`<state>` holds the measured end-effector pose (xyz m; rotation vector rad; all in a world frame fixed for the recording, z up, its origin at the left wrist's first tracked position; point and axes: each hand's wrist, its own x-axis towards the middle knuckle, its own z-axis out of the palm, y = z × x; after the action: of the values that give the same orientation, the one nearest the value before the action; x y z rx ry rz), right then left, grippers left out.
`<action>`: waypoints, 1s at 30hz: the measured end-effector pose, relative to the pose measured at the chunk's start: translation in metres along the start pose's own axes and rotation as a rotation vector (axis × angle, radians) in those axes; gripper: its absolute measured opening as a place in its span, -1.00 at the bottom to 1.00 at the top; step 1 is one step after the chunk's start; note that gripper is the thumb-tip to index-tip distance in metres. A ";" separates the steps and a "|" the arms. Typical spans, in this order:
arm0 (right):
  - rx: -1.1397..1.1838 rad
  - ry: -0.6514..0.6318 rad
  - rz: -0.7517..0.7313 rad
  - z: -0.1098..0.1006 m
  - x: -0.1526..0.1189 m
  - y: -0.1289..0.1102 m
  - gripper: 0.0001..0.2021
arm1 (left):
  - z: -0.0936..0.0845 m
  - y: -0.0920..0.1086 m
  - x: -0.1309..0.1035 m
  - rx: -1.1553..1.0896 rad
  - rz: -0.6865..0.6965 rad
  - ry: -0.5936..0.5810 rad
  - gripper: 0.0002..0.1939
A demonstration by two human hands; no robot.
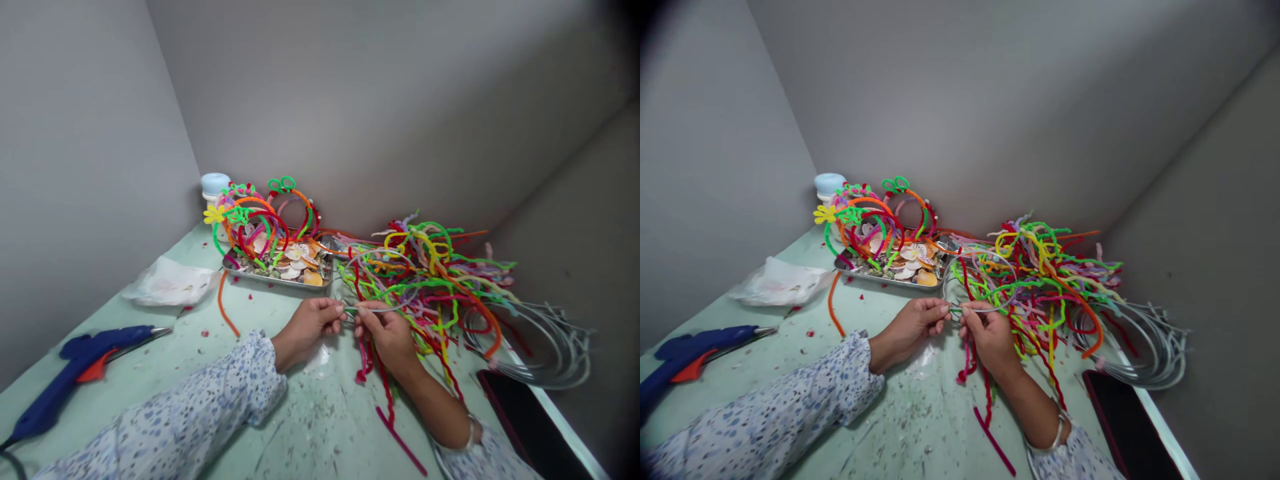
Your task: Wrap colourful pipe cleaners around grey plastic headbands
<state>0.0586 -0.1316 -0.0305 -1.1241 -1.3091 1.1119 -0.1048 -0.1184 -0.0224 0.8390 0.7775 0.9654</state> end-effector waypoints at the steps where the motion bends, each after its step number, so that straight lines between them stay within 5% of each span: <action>1: -0.001 0.000 0.000 0.000 0.000 0.000 -0.71 | 0.000 0.000 0.000 0.002 -0.003 -0.003 -0.74; 18: 0.019 -0.001 0.011 0.001 0.001 0.000 -0.72 | 0.002 0.003 -0.002 0.053 -0.029 -0.031 -0.74; 30: 0.064 -0.008 0.024 0.000 0.001 0.001 -0.71 | 0.005 -0.004 -0.002 0.114 0.041 0.075 -0.71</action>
<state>0.0585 -0.1300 -0.0310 -1.0911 -1.2602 1.1689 -0.0999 -0.1231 -0.0230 0.9246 0.8894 1.0003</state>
